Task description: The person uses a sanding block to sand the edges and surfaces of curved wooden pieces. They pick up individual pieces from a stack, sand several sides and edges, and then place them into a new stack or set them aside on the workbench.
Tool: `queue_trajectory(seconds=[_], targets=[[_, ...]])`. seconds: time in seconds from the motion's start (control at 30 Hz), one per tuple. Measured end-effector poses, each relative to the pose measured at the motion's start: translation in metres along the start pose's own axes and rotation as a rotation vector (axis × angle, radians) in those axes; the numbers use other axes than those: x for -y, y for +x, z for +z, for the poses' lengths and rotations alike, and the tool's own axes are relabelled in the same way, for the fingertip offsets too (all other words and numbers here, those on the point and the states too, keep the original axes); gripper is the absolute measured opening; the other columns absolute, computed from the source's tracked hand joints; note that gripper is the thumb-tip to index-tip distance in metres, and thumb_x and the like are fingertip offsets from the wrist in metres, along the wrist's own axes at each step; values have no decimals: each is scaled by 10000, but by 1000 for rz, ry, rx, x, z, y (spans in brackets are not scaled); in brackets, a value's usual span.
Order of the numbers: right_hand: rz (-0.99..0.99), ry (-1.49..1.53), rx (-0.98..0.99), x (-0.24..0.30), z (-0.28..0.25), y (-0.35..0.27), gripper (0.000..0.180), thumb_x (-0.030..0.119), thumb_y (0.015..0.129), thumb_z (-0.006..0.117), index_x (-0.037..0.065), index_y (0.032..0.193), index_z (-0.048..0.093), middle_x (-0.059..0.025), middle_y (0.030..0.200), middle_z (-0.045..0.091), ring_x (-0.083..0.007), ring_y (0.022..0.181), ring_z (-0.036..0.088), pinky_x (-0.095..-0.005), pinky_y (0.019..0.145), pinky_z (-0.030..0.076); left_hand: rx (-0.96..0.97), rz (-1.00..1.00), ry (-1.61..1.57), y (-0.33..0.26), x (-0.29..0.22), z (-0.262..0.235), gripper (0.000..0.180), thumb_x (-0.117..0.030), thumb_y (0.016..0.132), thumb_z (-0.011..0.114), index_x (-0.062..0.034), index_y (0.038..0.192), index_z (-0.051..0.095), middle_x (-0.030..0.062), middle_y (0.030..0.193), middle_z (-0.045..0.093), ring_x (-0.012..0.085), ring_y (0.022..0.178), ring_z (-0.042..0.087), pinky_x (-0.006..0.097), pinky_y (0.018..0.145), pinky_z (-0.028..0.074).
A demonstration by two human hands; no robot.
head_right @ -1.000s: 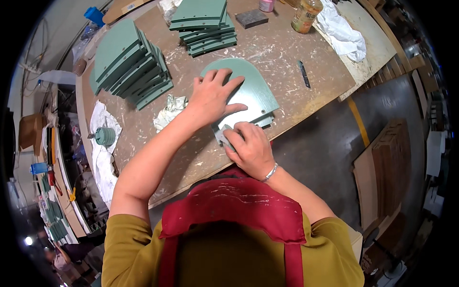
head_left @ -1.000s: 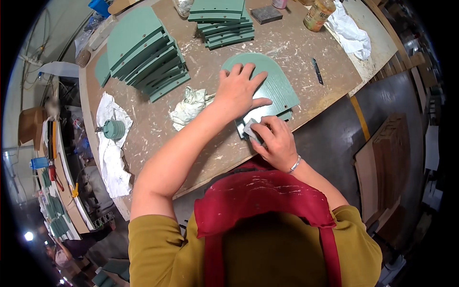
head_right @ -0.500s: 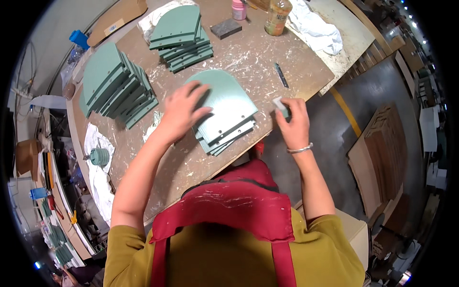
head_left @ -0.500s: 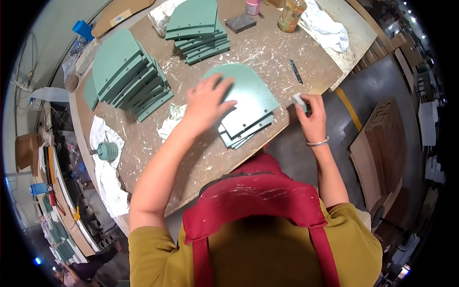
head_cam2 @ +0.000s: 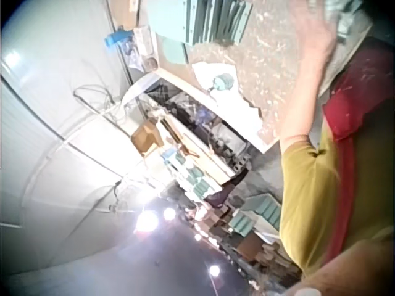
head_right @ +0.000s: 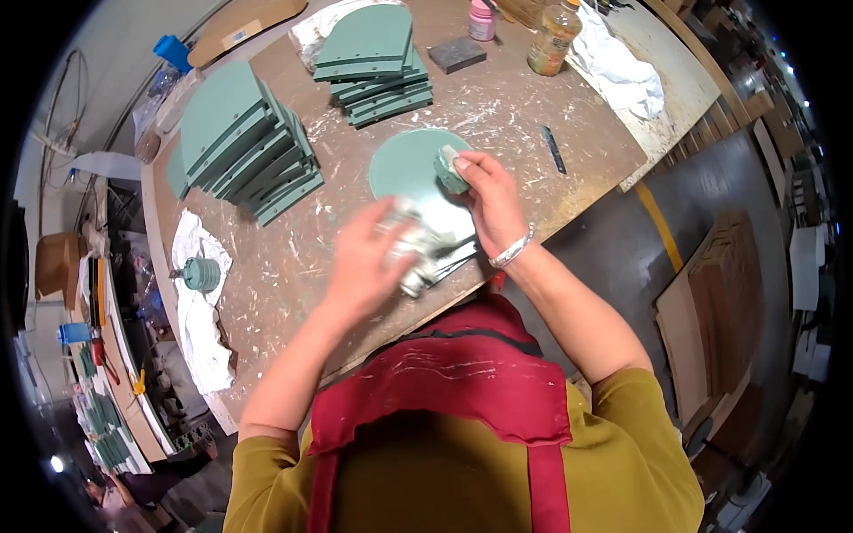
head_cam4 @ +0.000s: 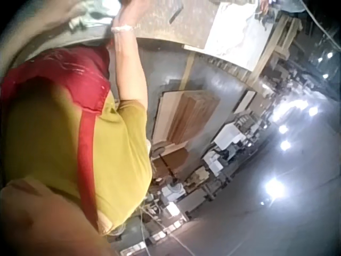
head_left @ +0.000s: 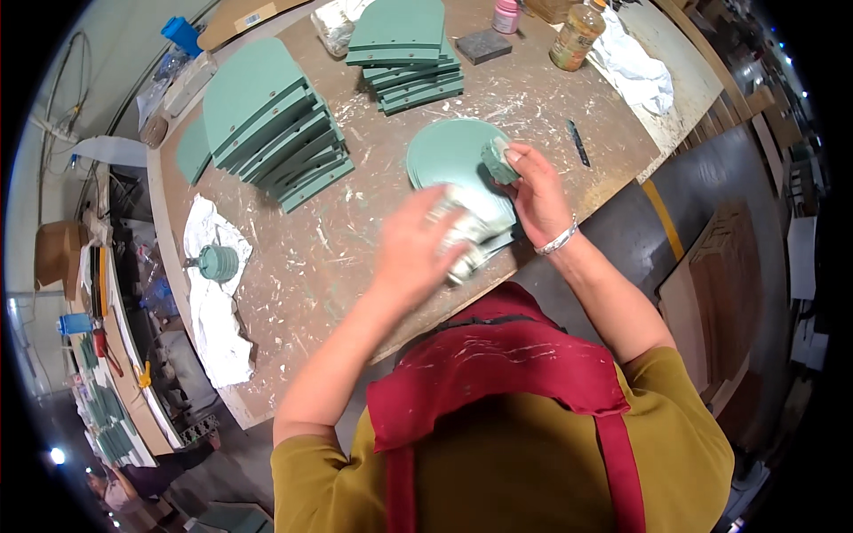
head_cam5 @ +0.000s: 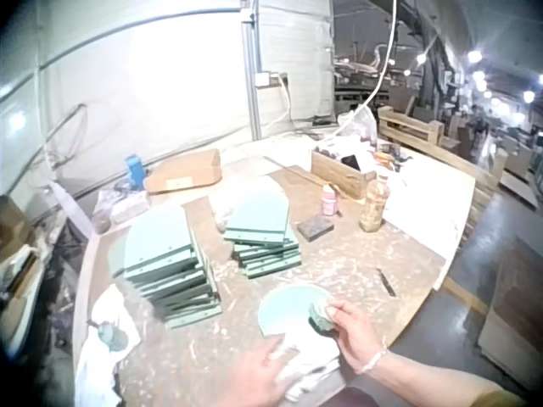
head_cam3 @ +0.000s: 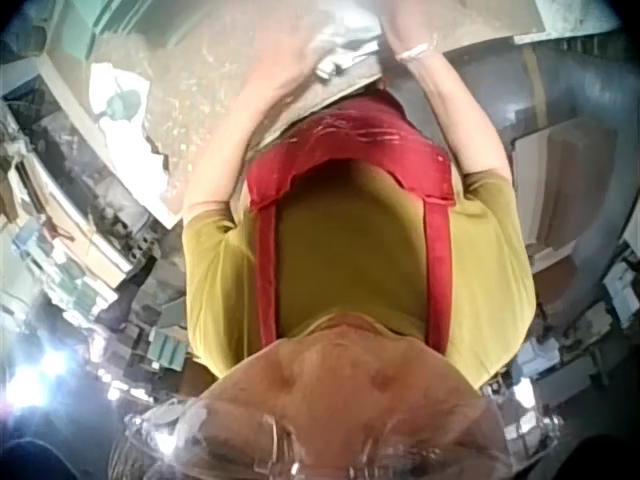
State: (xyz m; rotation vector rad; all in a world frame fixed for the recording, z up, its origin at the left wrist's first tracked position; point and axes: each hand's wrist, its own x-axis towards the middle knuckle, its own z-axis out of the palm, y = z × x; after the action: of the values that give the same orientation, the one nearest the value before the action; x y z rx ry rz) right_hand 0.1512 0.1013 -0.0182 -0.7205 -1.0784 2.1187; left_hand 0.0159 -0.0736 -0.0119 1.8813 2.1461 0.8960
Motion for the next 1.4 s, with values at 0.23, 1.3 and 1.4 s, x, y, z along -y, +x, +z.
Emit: queue_trajectory(seconds=[0.23,1.3,1.4], targets=[[-26,-232,5,3,1,-4,213,138,958,630,2,1122,636,-24,1029,643,-93,949,584,-241,866,470,-67,-213,-106,-26,35,25,415,-156,906,647,-32,1295,572,190,1400,523,399,1288,491,483,1080,378],[-208,-691,459,-19,29,-14,228,141,822,716,39,1016,655,-95,948,599,-242,891,598,-333,785,492,142,7,172,209,97,19,290,-283,929,626,-17,1041,603,205,976,626,414,950,602,502,812,477],[-149,-655,435,-15,26,-14,225,152,820,716,36,1000,648,-101,943,598,-256,907,593,-339,775,487,39,230,-59,206,64,27,257,-269,936,623,-20,970,567,202,924,619,417,913,604,503,772,475]])
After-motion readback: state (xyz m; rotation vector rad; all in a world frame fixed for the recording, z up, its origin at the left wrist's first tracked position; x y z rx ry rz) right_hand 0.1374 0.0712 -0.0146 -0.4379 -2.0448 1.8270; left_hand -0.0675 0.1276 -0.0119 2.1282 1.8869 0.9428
